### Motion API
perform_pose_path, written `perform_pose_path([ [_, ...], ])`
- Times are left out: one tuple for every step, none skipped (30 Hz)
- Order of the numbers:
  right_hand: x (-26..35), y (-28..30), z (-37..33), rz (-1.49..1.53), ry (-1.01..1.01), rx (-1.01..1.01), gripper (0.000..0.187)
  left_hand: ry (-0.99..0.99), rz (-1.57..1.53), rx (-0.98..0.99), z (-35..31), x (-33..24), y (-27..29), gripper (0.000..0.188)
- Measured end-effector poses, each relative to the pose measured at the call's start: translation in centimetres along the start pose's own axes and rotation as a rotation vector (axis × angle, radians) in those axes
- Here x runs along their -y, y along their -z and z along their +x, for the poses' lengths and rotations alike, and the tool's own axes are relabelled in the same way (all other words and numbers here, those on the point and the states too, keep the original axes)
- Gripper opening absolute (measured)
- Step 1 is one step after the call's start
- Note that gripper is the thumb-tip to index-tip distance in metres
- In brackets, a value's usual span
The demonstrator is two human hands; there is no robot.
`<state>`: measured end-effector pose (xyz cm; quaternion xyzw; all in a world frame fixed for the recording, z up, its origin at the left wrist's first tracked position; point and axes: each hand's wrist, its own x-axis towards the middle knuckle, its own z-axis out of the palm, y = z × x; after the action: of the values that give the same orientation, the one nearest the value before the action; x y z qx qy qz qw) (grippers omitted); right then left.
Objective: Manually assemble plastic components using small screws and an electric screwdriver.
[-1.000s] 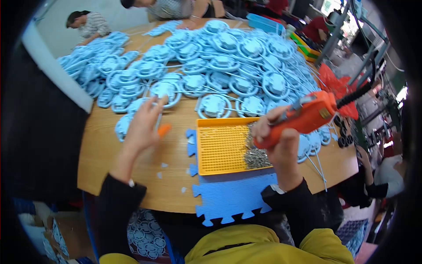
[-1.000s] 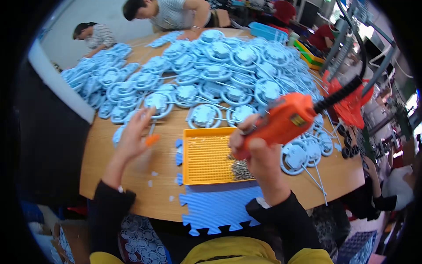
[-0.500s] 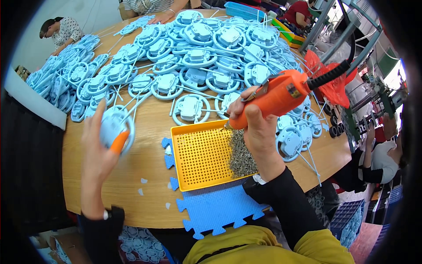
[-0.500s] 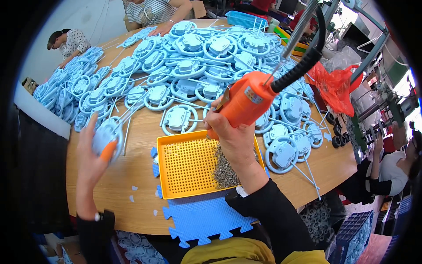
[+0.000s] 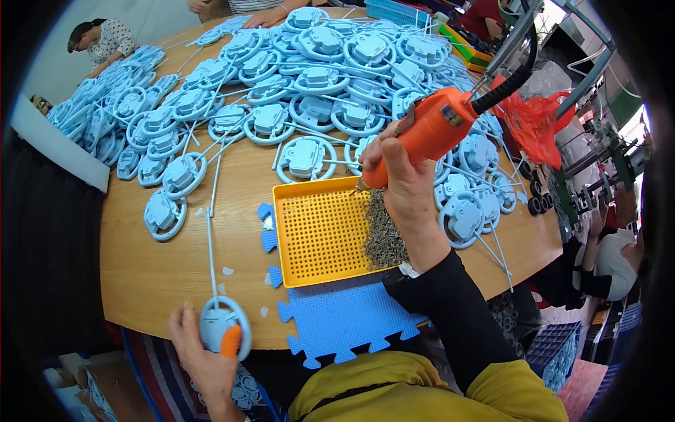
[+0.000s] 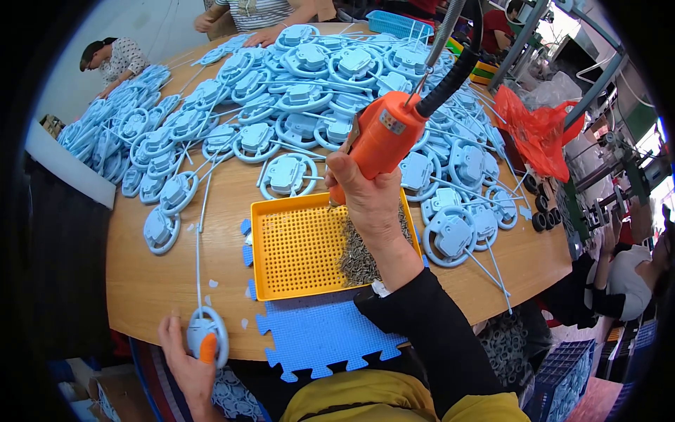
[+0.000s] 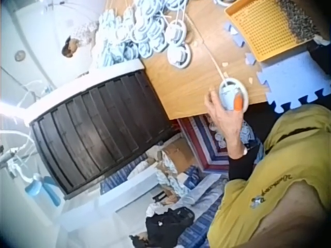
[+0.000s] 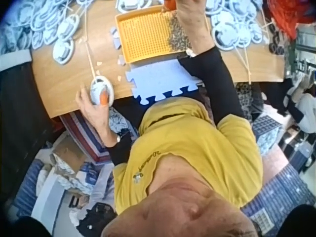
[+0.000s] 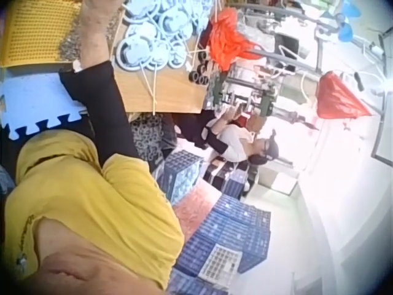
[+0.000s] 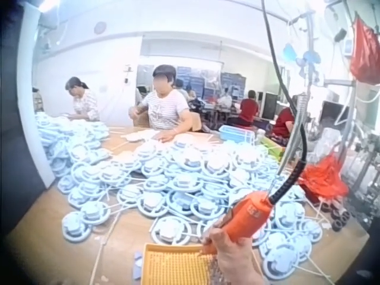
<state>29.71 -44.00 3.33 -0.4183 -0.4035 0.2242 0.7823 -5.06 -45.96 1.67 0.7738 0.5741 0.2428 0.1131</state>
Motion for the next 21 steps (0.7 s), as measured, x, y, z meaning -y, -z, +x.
perform_pose_path([
  [0.0,0.0,-0.1,-0.010,0.003,-0.008,0.041,0.074,-0.235,0.067,-0.8,-0.9,0.0,0.071],
  [0.1,0.0,-0.1,-0.005,0.006,-0.006,0.041,0.146,-0.470,0.134,-1.6,-1.7,0.0,0.077],
  [0.2,0.2,-0.2,-0.021,0.014,-0.018,0.041,0.212,-0.702,0.200,-2.3,-2.5,0.2,0.082],
  [0.4,0.2,-0.2,-0.035,0.021,-0.027,0.040,0.150,-0.767,0.248,-3.4,-2.6,0.0,0.085],
  [0.7,0.0,-0.2,-0.024,0.027,-0.026,0.040,0.085,-0.831,0.297,-4.4,-2.7,-0.2,0.088],
  [0.7,-0.2,-0.3,0.008,0.033,-0.034,0.042,-0.056,-0.706,0.325,-4.4,-4.0,0.9,0.084],
  [0.9,-0.4,-0.3,0.039,0.039,-0.043,0.043,-0.067,-0.697,0.360,-4.8,-3.7,0.5,0.079],
  [1.5,-0.5,-0.3,0.050,0.035,-0.041,0.043,-0.239,-0.565,0.294,-4.3,-3.8,0.6,0.077],
  [2.5,-0.7,-0.4,0.027,0.066,-0.027,0.046,-0.402,-0.435,0.232,-3.1,-3.8,0.5,0.075],
  [4.2,-0.6,-0.6,-0.011,0.103,-0.019,0.049,-0.493,-0.320,0.241,-1.8,-4.0,0.4,0.076],
  [5.4,-1.1,-0.9,-0.009,0.090,-0.017,0.049,-0.550,-0.295,0.254,-0.5,-3.9,-0.1,0.078],
  [6.8,-1.9,-1.4,0.009,0.086,0.019,0.052,-0.613,-0.267,0.325,0.8,-3.8,-0.6,0.079],
  [7.5,-2.8,-2.3,0.035,0.073,0.057,0.056,-0.665,-0.234,0.400,1.4,-3.3,-1.1,0.080],
  [8.0,-3.1,-3.3,0.033,0.058,0.058,0.056,-0.654,-0.238,0.410,1.5,-3.4,-2.1,0.080],
  [8.4,-3.8,-4.6,0.073,0.017,0.108,0.060,-0.668,-0.296,0.394,1.2,-3.4,-2.8,0.084],
  [9.0,-4.3,-5.9,0.105,-0.024,0.156,0.064,-0.686,-0.362,0.379,0.5,-3.7,-3.3,0.088],
  [9.9,-5.1,-7.4,0.071,-0.114,0.185,0.069,-0.667,-0.360,0.381,-0.5,-4.2,-3.4,0.088],
  [9.8,-4.9,-8.5,0.080,-0.161,0.230,0.070,-0.657,-0.372,0.282,-1.1,-5.2,-4.4,0.090],
  [9.4,-4.9,-9.5,0.104,-0.212,0.279,0.071,-0.638,-0.371,0.182,-1.7,-5.9,-5.0,0.092],
  [9.1,-5.0,-10.2,0.100,-0.219,0.285,0.071,-0.634,-0.376,0.136,-2.4,-6.3,-5.7,0.088],
  [9.1,-5.3,-10.8,0.097,-0.224,0.289,0.071,-0.627,-0.382,0.133,-2.6,-6.7,-5.7,0.088],
])
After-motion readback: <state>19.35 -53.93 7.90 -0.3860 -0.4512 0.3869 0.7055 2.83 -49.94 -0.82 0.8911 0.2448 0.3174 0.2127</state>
